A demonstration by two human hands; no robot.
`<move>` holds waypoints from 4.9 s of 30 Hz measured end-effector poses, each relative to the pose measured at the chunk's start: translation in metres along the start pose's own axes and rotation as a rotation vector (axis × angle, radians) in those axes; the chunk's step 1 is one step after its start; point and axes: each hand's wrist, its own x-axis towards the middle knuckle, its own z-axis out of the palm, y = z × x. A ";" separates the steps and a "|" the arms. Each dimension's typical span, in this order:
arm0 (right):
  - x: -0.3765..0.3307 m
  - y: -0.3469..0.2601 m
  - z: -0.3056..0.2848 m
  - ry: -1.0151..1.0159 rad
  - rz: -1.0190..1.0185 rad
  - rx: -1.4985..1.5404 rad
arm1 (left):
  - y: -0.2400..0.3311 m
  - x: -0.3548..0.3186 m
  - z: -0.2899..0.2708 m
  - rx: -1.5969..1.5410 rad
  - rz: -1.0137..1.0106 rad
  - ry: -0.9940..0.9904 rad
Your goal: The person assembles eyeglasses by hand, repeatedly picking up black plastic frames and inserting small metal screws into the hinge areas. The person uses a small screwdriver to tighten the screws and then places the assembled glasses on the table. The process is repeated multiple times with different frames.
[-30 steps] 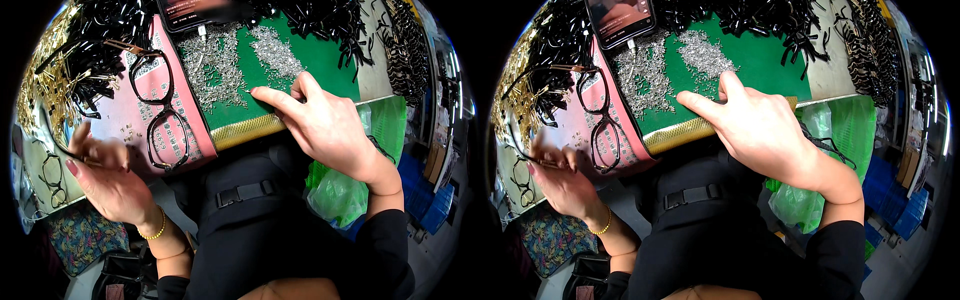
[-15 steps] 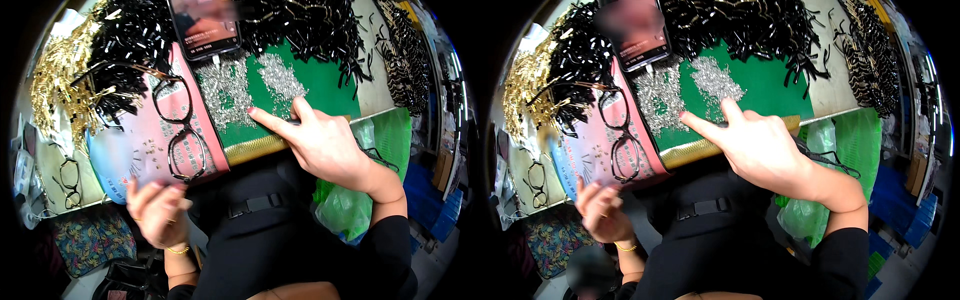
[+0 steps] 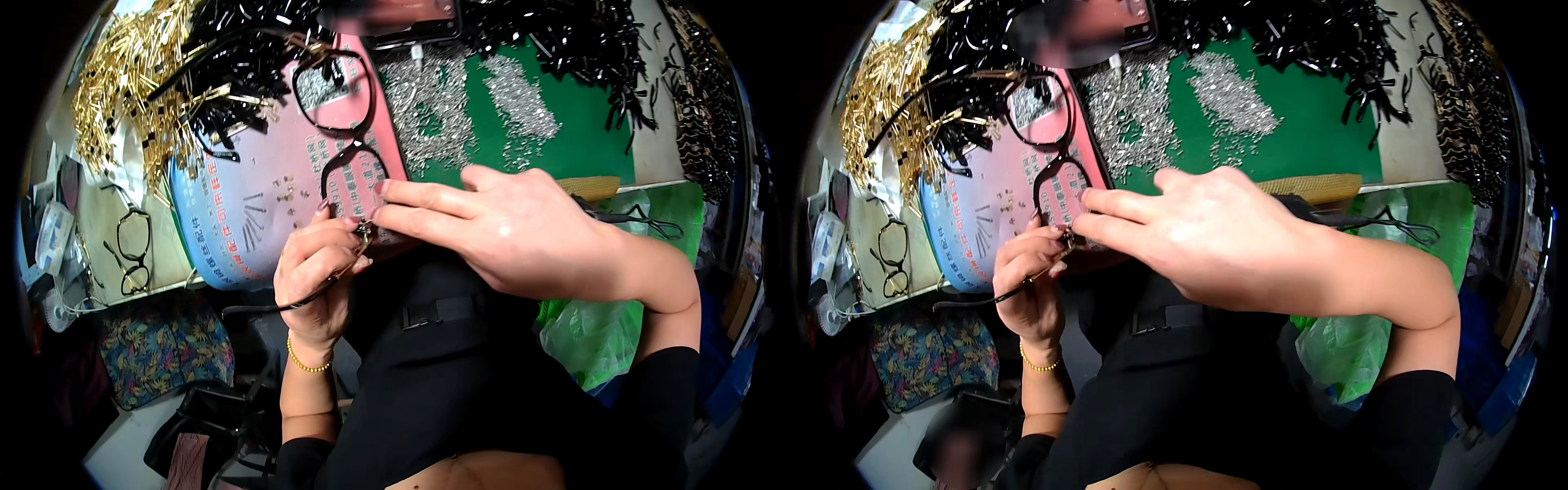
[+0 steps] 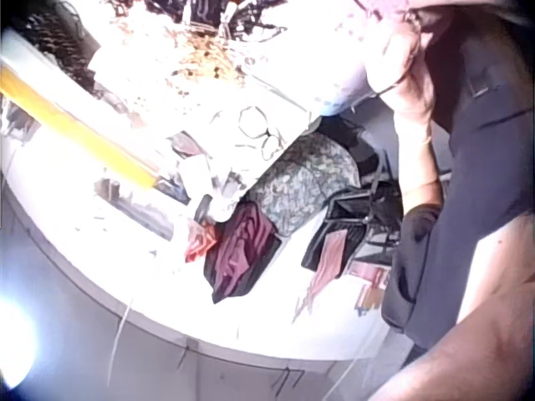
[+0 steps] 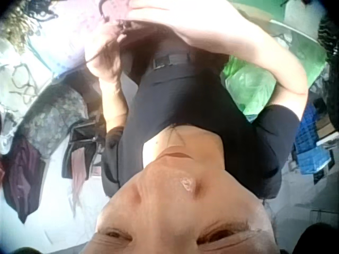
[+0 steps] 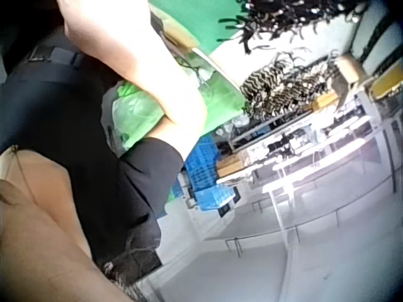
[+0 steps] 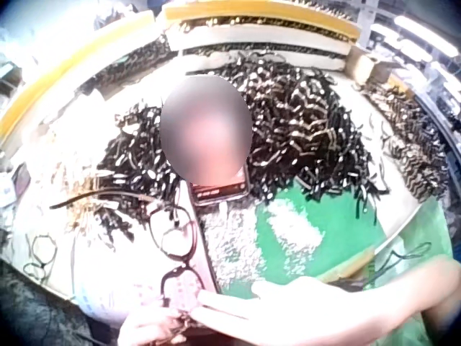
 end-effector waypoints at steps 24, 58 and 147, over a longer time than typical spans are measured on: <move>0.002 0.002 0.006 0.028 0.035 -0.053 | 0.004 0.027 -0.010 0.248 0.107 -0.206; 0.008 0.004 0.021 0.295 -0.122 -0.468 | -0.002 0.014 -0.007 0.286 0.031 -0.098; -0.114 0.132 -0.043 0.698 0.961 0.710 | 0.019 0.019 -0.014 0.049 -0.373 0.113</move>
